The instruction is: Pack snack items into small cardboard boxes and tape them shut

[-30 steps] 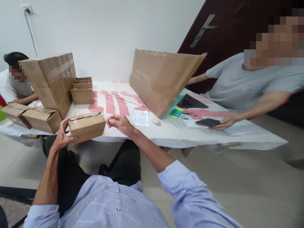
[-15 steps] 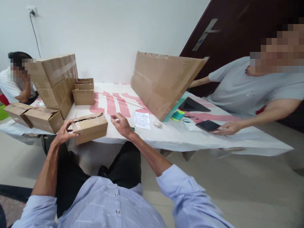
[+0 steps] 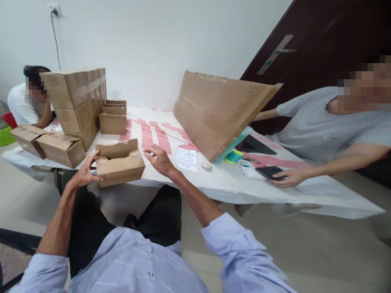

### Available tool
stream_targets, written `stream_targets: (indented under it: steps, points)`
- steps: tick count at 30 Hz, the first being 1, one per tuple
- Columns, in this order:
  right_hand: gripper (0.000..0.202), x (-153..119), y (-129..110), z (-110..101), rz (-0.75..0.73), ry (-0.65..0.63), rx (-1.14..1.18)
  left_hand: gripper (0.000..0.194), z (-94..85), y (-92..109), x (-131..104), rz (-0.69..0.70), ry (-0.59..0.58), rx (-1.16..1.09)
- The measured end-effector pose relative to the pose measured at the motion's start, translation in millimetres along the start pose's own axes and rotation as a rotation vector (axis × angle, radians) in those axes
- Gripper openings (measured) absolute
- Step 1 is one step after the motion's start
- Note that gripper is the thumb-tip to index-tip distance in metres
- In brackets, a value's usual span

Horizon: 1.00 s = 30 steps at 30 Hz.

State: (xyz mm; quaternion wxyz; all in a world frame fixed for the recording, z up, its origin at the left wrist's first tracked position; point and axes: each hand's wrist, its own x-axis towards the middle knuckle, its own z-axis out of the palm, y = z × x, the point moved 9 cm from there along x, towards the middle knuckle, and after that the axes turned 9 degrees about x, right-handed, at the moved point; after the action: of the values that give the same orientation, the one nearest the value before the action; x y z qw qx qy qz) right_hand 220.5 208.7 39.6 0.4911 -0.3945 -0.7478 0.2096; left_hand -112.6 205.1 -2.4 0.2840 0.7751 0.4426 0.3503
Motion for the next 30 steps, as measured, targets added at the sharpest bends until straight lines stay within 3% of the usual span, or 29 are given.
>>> stream_targets:
  steps: [5,8,12,17,25,30]
  points:
    - [0.019,5,-27,1,-0.111,-0.033,-0.094,0.116,6.2,12,-13,0.071,-0.008,0.101]
    - [0.036,17,-45,2,-0.199,-0.009,-0.219,0.113,9.0,18,-17,0.089,-0.020,0.126]
    - [0.041,36,-56,22,-0.281,-0.141,-0.264,0.110,10.6,24,-17,0.110,-0.031,0.136]
    - [0.017,49,-57,40,-0.305,-0.288,-0.270,0.107,10.4,27,-15,0.119,-0.030,0.137]
    - [0.052,50,-41,36,-0.324,-0.301,-0.367,0.107,5.7,22,-10,0.104,-0.028,0.119]
    - [0.024,55,-38,47,-0.336,-0.299,-0.307,0.108,3.7,21,-7,0.083,-0.040,0.126]
